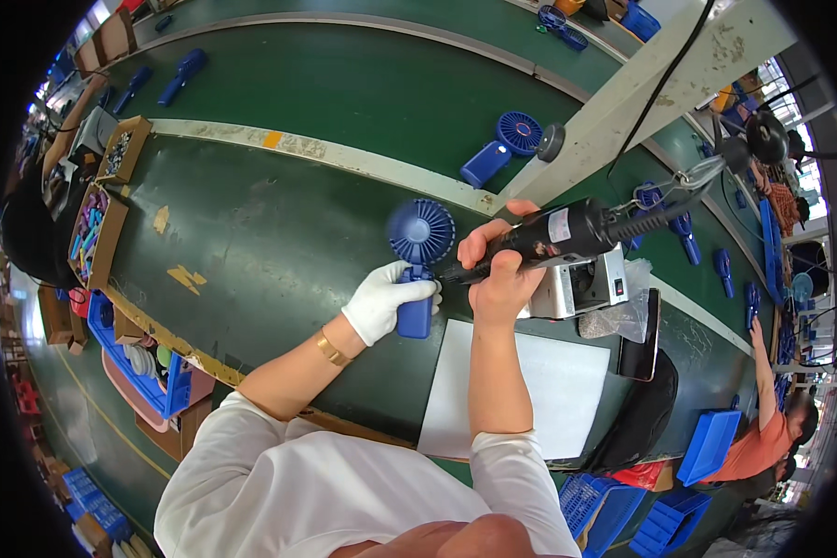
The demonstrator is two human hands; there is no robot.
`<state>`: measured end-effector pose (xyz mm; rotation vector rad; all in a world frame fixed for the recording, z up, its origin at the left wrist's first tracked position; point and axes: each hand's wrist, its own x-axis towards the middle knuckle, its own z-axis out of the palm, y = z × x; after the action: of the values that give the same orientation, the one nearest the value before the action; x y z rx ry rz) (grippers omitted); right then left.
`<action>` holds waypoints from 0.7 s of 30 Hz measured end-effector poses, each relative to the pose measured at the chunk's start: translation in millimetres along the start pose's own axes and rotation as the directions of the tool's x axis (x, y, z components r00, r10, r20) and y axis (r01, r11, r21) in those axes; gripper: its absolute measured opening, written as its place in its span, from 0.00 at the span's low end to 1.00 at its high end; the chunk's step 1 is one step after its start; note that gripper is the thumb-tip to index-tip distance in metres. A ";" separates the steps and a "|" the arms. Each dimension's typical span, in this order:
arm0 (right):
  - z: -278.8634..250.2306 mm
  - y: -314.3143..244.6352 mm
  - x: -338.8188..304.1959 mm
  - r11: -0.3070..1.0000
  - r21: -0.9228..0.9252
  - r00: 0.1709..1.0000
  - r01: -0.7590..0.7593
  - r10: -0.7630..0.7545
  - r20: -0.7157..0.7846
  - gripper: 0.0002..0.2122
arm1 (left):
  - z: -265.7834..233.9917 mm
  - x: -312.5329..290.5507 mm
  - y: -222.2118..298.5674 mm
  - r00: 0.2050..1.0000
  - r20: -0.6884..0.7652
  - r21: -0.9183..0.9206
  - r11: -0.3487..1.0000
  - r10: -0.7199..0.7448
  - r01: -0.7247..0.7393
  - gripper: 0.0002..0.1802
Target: The person assembles handheld fans by driving screws into each fan with an electric screwdriver and placing the fastened fans onto a conveyor belt.
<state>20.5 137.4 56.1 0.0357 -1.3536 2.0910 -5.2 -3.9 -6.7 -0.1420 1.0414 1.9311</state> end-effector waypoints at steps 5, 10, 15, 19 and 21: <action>2.1 4.3 -1.4 0.999 0.032 1.000 0.003 -0.002 -0.005 0.36 | 2.9 1.6 -5.8 1.000 0.010 -0.038 0.999 0.014 -0.014 0.15; 0.1 10.3 -0.1 0.999 0.036 0.999 0.015 -0.017 0.035 0.33 | 2.9 2.3 -6.6 1.000 0.003 -0.040 0.999 0.022 -0.022 0.15; 7.8 13.4 -11.4 0.997 -0.048 0.997 -0.055 0.058 0.059 0.29 | -0.9 4.6 -10.4 0.999 0.024 -0.048 0.999 0.026 -0.025 0.16; 10.6 26.6 -11.5 0.785 -0.404 0.840 0.470 -0.258 0.476 0.32 | -34.4 29.9 -31.6 0.980 0.121 -0.281 0.953 0.155 -0.117 0.16; 7.7 25.6 -14.6 0.772 -0.495 0.878 0.398 -0.164 0.451 0.35 | 15.4 -0.4 0.2 0.935 0.042 0.047 0.934 0.352 -0.354 0.14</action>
<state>16.4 117.0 33.9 0.3941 -2.0339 1.3833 -0.6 6.8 3.3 0.1170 1.1566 2.2149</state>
